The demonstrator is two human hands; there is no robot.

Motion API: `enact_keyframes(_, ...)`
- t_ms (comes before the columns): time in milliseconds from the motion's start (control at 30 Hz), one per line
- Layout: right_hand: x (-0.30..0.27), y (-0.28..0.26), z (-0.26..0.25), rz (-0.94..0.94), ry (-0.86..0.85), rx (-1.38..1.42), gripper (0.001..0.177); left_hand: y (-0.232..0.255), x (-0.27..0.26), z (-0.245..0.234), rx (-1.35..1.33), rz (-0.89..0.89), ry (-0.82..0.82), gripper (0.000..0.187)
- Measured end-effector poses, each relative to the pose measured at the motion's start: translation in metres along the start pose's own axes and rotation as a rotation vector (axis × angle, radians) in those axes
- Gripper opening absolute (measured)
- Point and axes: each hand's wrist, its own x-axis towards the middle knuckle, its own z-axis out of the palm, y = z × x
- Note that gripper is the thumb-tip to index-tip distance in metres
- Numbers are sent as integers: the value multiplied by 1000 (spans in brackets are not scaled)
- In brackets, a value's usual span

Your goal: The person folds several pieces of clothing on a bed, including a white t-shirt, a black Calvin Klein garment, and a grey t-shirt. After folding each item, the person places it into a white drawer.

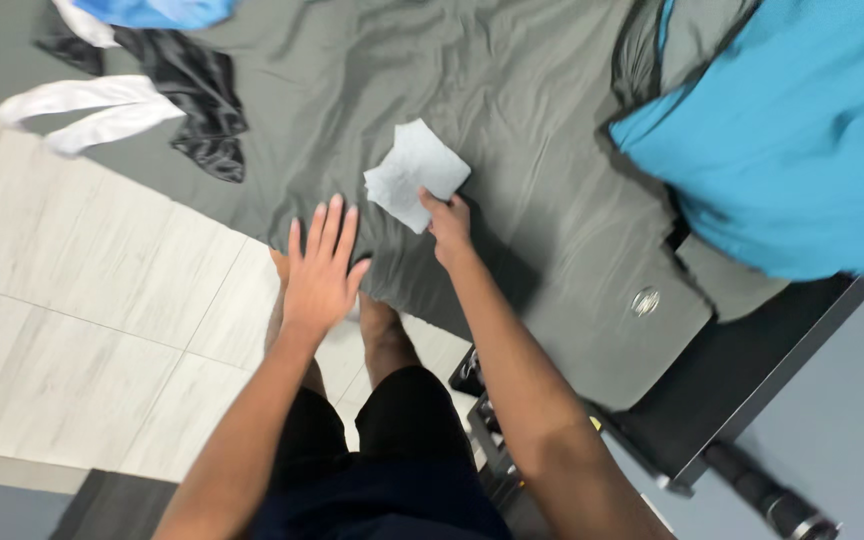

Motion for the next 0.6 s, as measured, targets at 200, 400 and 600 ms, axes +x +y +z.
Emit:
enact_keyframes(200, -44, -41, 23, -416, -136, -88, 40, 7, -68, -41, -553, -282, 101, 72)
enact_keyframes(400, -168, -66, 96, -770, -160, -820, 28, -2, -78, -95, -1904, -728, -15, 79)
enact_keyframes(600, -301, -70, 199, -1594, -812, -1316, 48, -56, -119, -174, -2112, -742, 340, 79)
